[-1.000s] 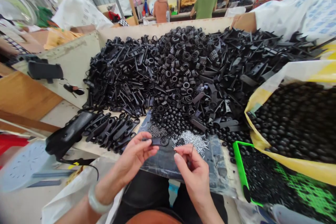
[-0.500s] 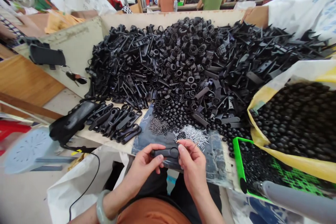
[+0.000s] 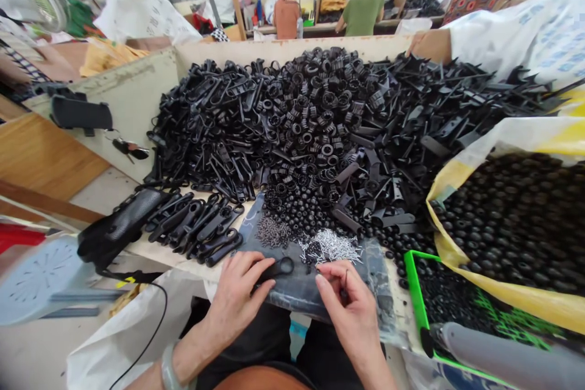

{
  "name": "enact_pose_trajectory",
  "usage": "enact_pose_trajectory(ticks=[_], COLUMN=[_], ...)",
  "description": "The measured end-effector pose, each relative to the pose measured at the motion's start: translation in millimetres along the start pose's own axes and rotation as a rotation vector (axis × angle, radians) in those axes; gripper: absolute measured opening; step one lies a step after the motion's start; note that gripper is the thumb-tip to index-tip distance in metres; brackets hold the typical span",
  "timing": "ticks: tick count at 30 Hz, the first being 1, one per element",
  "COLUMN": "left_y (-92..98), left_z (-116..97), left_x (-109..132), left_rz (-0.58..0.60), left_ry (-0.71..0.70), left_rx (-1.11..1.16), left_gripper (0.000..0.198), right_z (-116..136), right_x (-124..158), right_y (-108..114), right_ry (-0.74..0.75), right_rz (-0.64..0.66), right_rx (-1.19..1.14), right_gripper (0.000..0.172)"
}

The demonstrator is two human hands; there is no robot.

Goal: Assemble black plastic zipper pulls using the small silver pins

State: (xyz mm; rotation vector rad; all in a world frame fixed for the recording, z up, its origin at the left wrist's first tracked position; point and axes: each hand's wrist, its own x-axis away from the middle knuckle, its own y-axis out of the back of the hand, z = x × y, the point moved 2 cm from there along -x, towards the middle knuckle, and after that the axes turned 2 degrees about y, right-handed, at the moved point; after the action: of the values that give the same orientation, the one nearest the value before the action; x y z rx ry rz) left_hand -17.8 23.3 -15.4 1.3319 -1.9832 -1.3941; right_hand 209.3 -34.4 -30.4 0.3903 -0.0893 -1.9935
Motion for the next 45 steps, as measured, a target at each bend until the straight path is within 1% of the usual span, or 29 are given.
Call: enact_pose_trajectory(ticks=[2,3,5,7,9,11,14,16,19,24,26,28,31,33,35,36,38,39,41,43,45], left_y=[6.2,9.4,14.2,14.5,8.9,-1.7,-20.4,-30.2,-39.2,-41.8,-37.4,-28.3,-7.4,7.4,18.2,21.3,23.4,23.0,21.6,19.4,15.9], left_z=[-4.6,-7.7,-15.8,-26.6,-38.4,-48.6,-58.2,-60.1,-57.6,-50.8,-50.8,-51.9,-52.3,-49.5,-43.6,-39.8,-31.2,-26.4,-17.8,-13.2,-13.7], left_x=[-9.6,-18.1,-42.8,-75.0,-109.4,-140.1,-171.2,-181.6,-187.8,-190.4,-189.7,-185.8,-168.0,-145.4,-115.7,-99.4,-67.4,-53.0,-29.0,-13.1,-5.6], left_rz=[-0.022,-0.03,-0.042,-0.037,-0.023,0.003,0.051,0.068,0.084,0.088,0.084,0.081,0.041,-0.021,-0.083,-0.094,-0.101,-0.1,-0.157,-0.225,-0.263], left_ry=[-0.018,-0.035,-0.083,-0.157,-0.216,-0.229,-0.23,-0.233,-0.234,-0.208,-0.202,-0.199,-0.208,-0.224,-0.234,-0.233,-0.222,-0.182,-0.094,-0.062,-0.108], left_rx=[0.014,0.03,0.055,0.062,0.04,-0.044,-0.163,-0.178,-0.169,-0.116,-0.088,-0.061,0.03,0.098,0.106,0.107,0.146,0.177,0.219,0.204,0.148], left_gripper=[0.026,0.024,0.018,0.017,0.017,0.018,0.016,0.016,0.016,0.01,0.006,0.005,0.004,0.005,0.006,0.007,0.009,0.01,0.013,0.014,0.014], right_z=[0.9,0.8,0.1,-0.7,-0.9,-1.0,-1.8,-2.4,-2.7,0.0,0.5,-0.4,-3.3,-4.7,-5.2,-5.0,-4.6,-4.5,-4.8,-5.7,-6.5], right_x=[-0.3,-0.6,-1.5,-2.7,-3.4,-3.5,-2.8,-2.6,-2.9,-4.1,-4.6,-4.7,-3.7,-2.4,-1.2,-0.9,-0.8,-1.0,-1.4,-1.6,-1.5], right_y=[-0.8,-1.4,-2.4,-3.0,-3.0,-2.8,-2.5,-2.0,-0.8,1.0,1.3,1.5,2.0,2.8,3.2,3.3,2.9,2.6,1.9,1.5,1.4], right_ry=[0.02,0.024,0.026,0.021,0.02,0.026,0.028,0.027,0.018,0.007,0.013,0.017,0.025,0.032,0.034,0.033,0.032,0.032,0.035,0.039,0.041], right_rz=[0.014,0.017,0.018,0.016,0.009,-0.002,-0.003,-0.001,0.005,0.01,0.004,-0.003,-0.007,-0.007,0.002,0.007,0.018,0.02,0.022,0.025,0.028], right_rx=[0.029,0.032,0.019,0.001,-0.012,-0.021,-0.042,-0.057,-0.074,-0.101,-0.096,-0.088,-0.091,-0.091,-0.085,-0.08,-0.068,-0.061,-0.049,-0.041,-0.035], right_gripper=[0.016,0.017,0.019,0.02,0.02,0.018,0.013,0.012,0.011,0.011,0.011,0.011,0.009,0.007,0.006,0.006,0.005,0.005,0.005,0.005,0.005])
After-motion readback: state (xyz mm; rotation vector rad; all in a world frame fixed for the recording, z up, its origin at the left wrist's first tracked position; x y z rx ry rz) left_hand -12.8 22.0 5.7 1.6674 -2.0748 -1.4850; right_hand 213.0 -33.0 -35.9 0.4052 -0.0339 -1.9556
